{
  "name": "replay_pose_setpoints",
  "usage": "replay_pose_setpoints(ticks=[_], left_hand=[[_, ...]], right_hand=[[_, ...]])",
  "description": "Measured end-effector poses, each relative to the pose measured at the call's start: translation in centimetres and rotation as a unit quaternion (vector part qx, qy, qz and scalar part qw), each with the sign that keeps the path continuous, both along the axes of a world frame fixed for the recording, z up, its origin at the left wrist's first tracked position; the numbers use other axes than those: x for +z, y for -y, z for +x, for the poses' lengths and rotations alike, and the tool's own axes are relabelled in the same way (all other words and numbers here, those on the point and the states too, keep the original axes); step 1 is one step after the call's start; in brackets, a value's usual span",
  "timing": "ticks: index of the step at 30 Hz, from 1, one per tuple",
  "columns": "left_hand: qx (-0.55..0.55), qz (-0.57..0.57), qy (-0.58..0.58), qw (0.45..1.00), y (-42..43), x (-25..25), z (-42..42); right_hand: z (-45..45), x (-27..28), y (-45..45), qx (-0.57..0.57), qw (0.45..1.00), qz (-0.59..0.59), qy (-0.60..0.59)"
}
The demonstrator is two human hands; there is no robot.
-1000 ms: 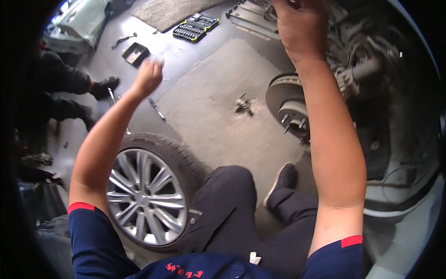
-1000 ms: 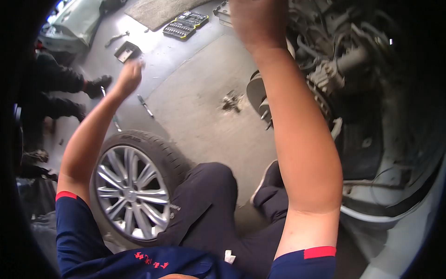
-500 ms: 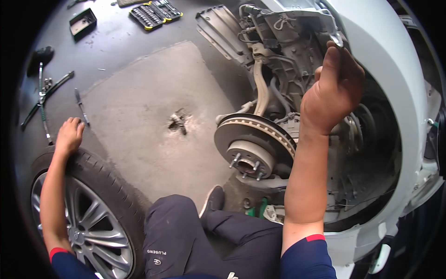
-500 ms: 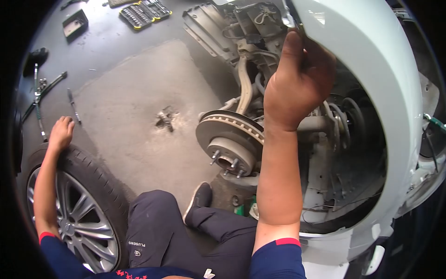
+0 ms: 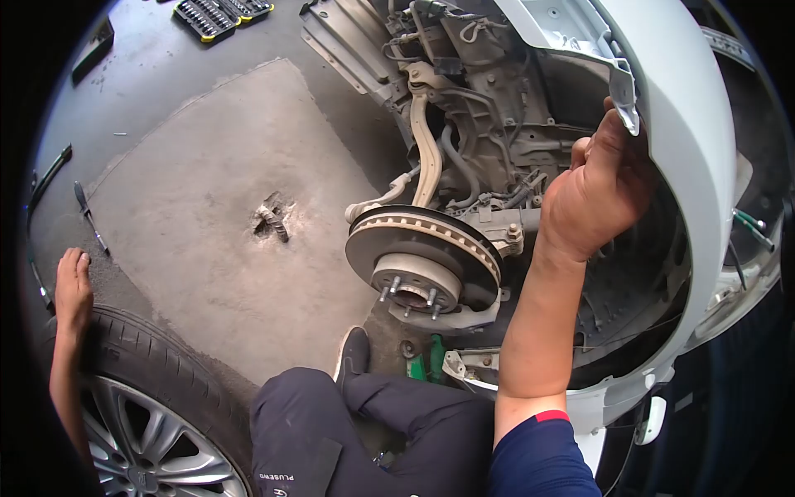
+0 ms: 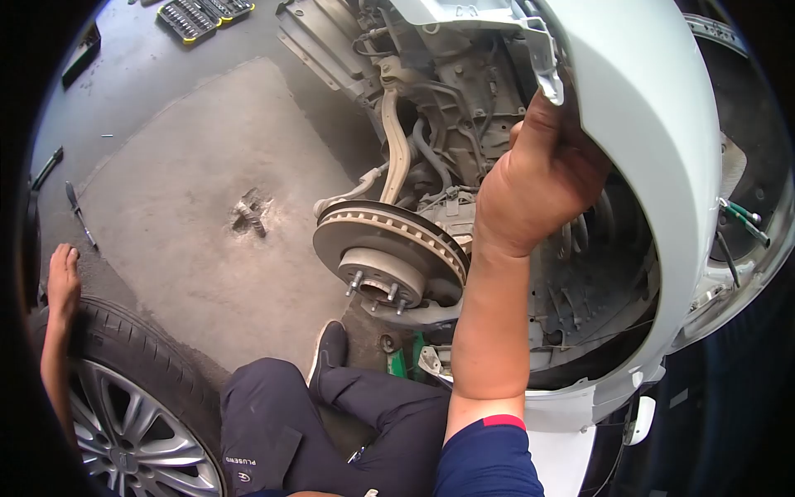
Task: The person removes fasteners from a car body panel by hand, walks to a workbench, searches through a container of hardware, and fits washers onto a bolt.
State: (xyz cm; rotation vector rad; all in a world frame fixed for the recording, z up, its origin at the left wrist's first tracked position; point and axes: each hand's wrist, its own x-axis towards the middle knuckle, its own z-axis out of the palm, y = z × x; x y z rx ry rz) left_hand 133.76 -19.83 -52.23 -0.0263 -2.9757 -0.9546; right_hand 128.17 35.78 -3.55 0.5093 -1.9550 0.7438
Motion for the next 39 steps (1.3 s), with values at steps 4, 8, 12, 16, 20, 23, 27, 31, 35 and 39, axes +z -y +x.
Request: replay_pose_setpoints(ticks=[4, 8, 12, 16, 20, 23, 27, 31, 35, 39], left_hand=[[-0.011, 0.022, -0.024, 0.999, 0.1, -0.5, 0.0], [-0.013, 0.019, -0.020, 1.000, 0.0, -0.4, -0.1], [-0.002, 0.022, -0.023, 0.999, -0.5, 0.1, 0.0], [-0.005, 0.023, -0.013, 1.000, -0.6, 0.5, 0.0], [0.001, 0.047, -0.054, 0.997, -0.8, -0.1, 0.0], [-0.008, 0.048, -0.020, 0.999, -0.4, 0.1, -0.2], [-0.008, 0.052, -0.020, 0.998, -0.3, 0.1, -0.4], [-0.005, 0.080, -0.023, 0.997, 0.0, -0.9, -0.4], [-0.003, 0.067, -0.027, 0.997, 0.2, -1.2, -0.4], [-0.001, 0.060, -0.032, 0.998, 0.1, -1.0, -0.4]], right_hand=[[0.3, 0.5, 0.1, -0.018, 0.999, 0.027, -0.002], [-0.4, 0.9, 0.1, -0.019, 0.996, 0.070, -0.053], [-0.6, 0.6, 0.4, 0.003, 0.998, 0.038, -0.047], [-0.4, 0.6, 0.4, -0.010, 0.999, 0.019, -0.032], [-0.4, 0.8, -0.1, -0.010, 0.999, 0.029, -0.030], [-0.8, 0.6, -0.2, 0.007, 0.999, 0.015, -0.046], [-0.8, 0.6, -0.1, 0.010, 0.999, 0.025, -0.047], [-0.1, 1.0, 1.1, 0.003, 0.999, 0.034, -0.011], [-0.4, 0.9, 0.6, 0.019, 0.999, 0.042, -0.018], [-0.5, 0.8, 0.5, 0.038, 0.999, 0.024, -0.006]])
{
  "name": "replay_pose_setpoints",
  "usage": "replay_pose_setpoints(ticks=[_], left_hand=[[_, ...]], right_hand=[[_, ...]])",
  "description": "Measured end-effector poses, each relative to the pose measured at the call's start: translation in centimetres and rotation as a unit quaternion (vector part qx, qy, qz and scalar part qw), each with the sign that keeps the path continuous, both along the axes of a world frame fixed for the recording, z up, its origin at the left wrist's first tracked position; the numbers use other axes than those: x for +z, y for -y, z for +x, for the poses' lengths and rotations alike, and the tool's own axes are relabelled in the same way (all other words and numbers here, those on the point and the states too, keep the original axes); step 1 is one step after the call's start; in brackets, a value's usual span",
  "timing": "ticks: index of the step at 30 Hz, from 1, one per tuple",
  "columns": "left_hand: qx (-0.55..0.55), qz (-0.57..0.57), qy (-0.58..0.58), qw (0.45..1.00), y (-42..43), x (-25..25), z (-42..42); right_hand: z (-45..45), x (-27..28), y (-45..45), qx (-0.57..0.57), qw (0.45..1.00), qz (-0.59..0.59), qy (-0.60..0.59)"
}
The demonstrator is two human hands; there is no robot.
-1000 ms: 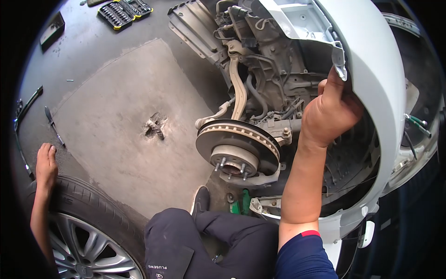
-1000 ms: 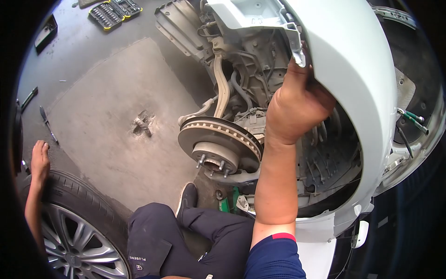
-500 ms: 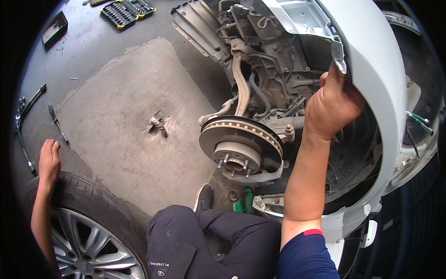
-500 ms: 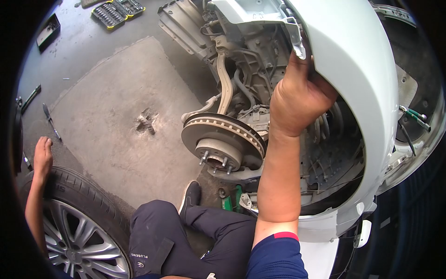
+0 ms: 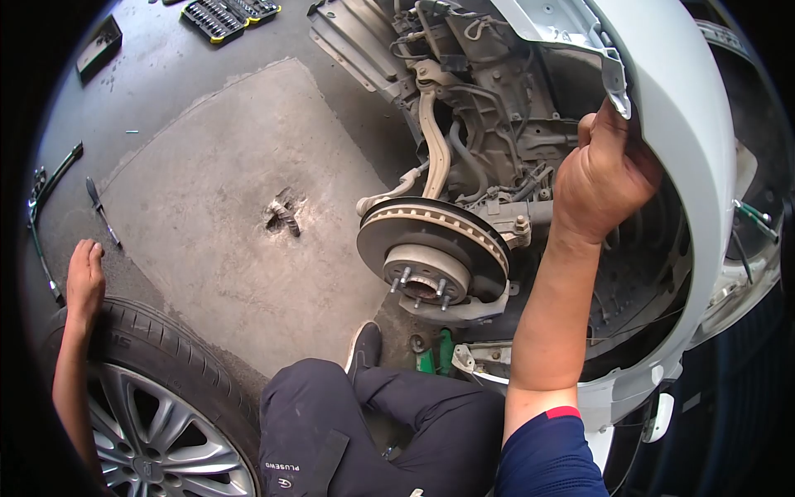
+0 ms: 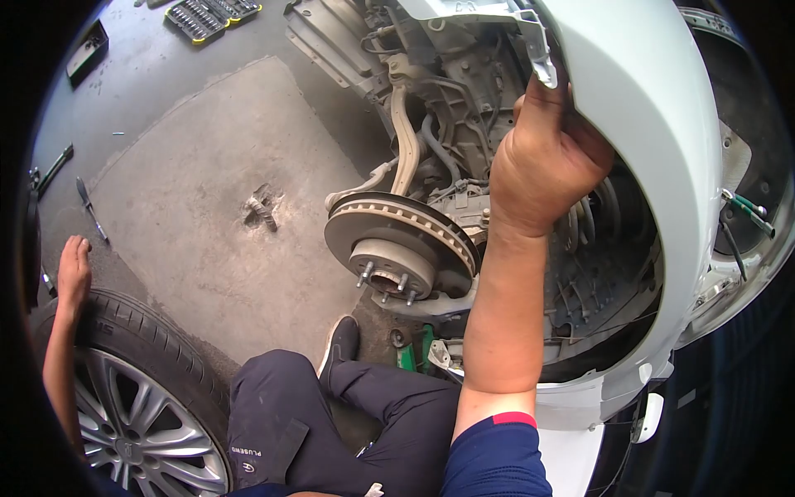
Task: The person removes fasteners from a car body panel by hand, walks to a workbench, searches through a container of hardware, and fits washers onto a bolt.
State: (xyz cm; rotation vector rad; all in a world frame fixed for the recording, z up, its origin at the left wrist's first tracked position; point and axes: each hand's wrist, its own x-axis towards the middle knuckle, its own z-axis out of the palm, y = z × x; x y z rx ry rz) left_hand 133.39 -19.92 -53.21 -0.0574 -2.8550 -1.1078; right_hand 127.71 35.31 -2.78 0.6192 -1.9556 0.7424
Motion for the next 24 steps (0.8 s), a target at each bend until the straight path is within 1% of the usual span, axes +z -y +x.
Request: replay_pose_setpoints(ticks=[2, 5, 8, 10, 14, 18, 22, 24], left_hand=[[-0.001, 0.000, 0.004, 1.000, 0.0, 0.2, 0.0], [-0.007, 0.000, 0.005, 1.000, 0.2, 0.0, -0.1], [-0.005, 0.004, -0.007, 1.000, 0.3, -0.5, -0.1], [-0.014, -0.007, 0.005, 1.000, 0.4, -0.3, -0.2], [-0.010, -0.012, -0.009, 1.000, 0.3, -0.1, -0.2], [-0.005, -0.026, 0.007, 1.000, -0.3, 1.1, -0.1], [-0.001, -0.032, -0.001, 0.999, -1.1, 2.9, 0.2], [0.004, -0.036, -0.005, 0.999, -1.1, 3.0, 0.2]], right_hand=[[0.1, -0.1, 0.6, 0.010, 1.000, -0.018, 0.002], [-0.1, 0.1, 0.2, 0.045, 0.999, -0.005, 0.006], [0.1, 0.2, -0.5, 0.035, 0.998, 0.053, 0.011], [-0.2, 0.4, -1.0, 0.036, 0.998, 0.060, 0.005], [-0.5, 0.2, -0.7, 0.049, 0.998, 0.037, -0.002], [-0.4, 0.0, -0.4, 0.047, 0.999, 0.006, 0.008], [-0.1, 0.0, -0.3, 0.011, 0.999, -0.012, 0.031], [0.1, -0.2, -0.2, -0.008, 0.998, -0.021, 0.051]])
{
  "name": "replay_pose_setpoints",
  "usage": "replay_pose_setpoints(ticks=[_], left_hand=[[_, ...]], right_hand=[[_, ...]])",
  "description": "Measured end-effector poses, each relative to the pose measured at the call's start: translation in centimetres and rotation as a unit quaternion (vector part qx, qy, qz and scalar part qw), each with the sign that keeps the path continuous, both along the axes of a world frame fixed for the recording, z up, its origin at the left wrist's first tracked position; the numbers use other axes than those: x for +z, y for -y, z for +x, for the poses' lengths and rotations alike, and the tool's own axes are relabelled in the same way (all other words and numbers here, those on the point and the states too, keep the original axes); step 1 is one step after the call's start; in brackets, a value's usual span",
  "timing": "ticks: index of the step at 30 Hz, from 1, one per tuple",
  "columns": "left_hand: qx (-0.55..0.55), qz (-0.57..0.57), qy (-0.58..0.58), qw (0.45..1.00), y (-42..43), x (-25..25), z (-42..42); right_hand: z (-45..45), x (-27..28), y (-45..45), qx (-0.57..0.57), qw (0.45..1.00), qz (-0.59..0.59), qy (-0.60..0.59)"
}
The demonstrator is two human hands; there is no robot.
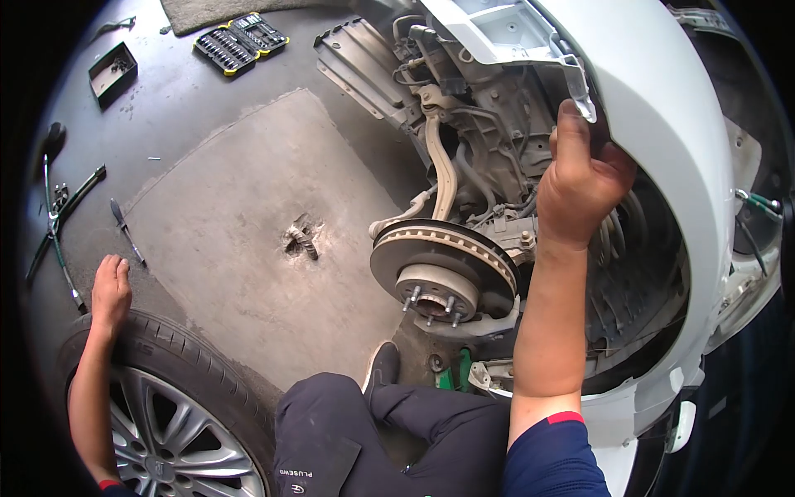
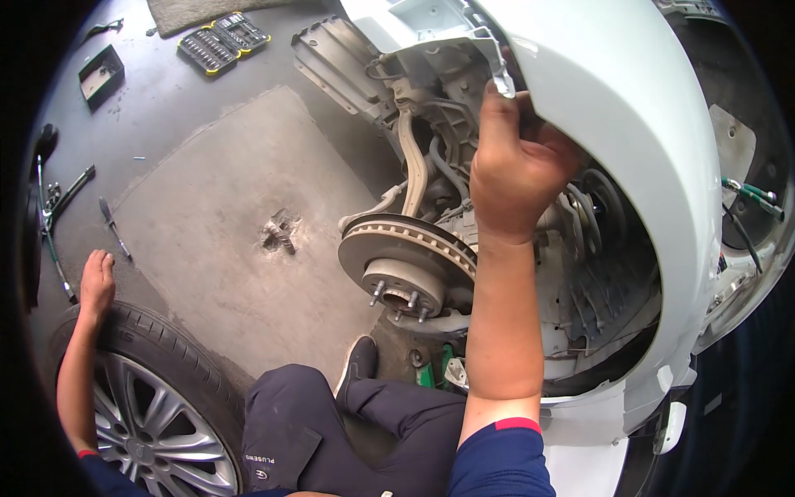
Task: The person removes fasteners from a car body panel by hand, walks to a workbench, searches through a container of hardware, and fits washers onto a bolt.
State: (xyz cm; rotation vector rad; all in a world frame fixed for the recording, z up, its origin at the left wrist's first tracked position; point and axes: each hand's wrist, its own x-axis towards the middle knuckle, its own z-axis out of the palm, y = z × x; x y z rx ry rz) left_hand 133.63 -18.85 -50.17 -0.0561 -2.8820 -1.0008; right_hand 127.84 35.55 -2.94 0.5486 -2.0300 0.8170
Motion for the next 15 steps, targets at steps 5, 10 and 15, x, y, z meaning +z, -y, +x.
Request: replay_pose_setpoints(ticks=[5, 10, 15], left_hand=[[0.007, 0.013, 0.018, 1.000, -0.1, -0.2, 0.1], [0.008, 0.037, 0.018, 0.999, 0.0, -0.7, 0.0], [0.000, 0.034, 0.008, 0.999, 0.0, -0.5, 0.2]], right_hand=[[2.3, -2.0, -1.4, 0.136, 0.862, -0.350, 0.340], [2.7, -4.7, 1.2, 0.257, 0.684, -0.506, 0.458], [2.4, -4.6, 3.0, 0.355, 0.719, -0.477, 0.360]])
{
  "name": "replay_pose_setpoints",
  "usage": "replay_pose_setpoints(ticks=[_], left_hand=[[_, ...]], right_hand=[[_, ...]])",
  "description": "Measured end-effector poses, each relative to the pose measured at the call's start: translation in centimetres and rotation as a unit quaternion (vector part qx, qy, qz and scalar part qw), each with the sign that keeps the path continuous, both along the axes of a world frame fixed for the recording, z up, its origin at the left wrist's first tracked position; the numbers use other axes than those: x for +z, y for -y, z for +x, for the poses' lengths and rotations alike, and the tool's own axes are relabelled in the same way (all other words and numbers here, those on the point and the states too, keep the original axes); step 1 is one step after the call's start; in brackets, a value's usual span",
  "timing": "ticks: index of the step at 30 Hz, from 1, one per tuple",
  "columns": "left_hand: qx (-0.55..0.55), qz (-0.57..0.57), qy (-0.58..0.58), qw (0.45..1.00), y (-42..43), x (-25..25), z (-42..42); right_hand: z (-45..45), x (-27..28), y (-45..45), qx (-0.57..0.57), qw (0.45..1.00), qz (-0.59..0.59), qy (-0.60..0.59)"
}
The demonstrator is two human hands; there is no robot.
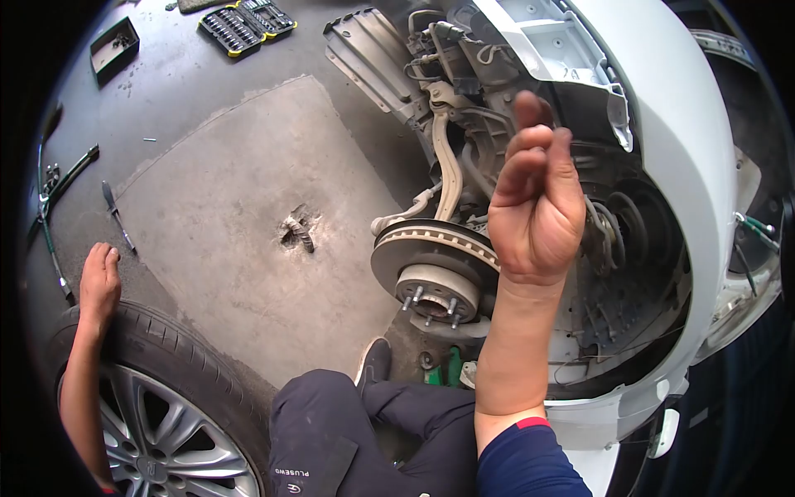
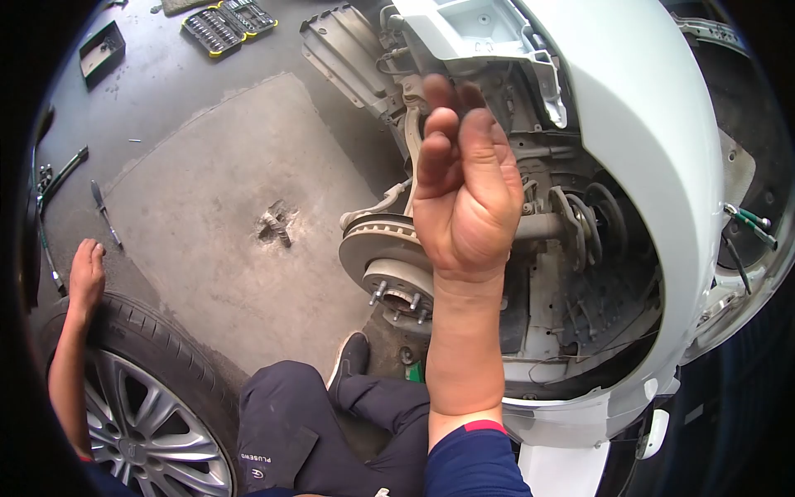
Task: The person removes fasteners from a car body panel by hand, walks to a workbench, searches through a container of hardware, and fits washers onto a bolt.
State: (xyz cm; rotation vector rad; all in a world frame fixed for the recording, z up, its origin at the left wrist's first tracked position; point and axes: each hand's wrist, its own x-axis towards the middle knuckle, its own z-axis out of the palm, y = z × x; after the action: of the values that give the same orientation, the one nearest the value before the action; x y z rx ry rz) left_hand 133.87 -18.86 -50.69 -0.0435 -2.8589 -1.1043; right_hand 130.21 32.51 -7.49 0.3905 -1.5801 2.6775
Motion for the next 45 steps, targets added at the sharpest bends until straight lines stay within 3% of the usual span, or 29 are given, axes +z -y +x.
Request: replay_pose_setpoints(ticks=[2, 5, 9, 18, 30, 45], left_hand=[[0.002, 0.004, 0.010, 1.000, 0.0, -0.3, -0.1], [0.008, 0.021, 0.020, 1.000, 0.1, 0.1, -0.1], [0.011, 0.033, 0.009, 0.999, 0.0, -0.5, 0.0], [0.006, 0.015, 0.011, 1.000, -0.4, 0.5, 0.1], [0.001, 0.010, 0.022, 1.000, -0.3, 0.5, 0.0], [0.000, 0.012, 0.027, 1.000, -0.2, 0.6, 0.0]], right_hand=[[-0.3, 0.1, -0.5, -0.021, 1.000, 0.003, -0.002], [-0.8, -0.8, -1.0, 0.034, 0.996, -0.028, -0.081], [-0.3, -0.5, 0.9, -0.077, 0.993, -0.004, -0.090], [-1.6, 0.7, 0.6, -0.072, 0.986, -0.144, -0.043], [-1.5, 0.1, 1.4, -0.046, 0.983, -0.154, -0.092], [-2.4, 0.2, 1.9, -0.029, 0.967, -0.245, -0.064]])
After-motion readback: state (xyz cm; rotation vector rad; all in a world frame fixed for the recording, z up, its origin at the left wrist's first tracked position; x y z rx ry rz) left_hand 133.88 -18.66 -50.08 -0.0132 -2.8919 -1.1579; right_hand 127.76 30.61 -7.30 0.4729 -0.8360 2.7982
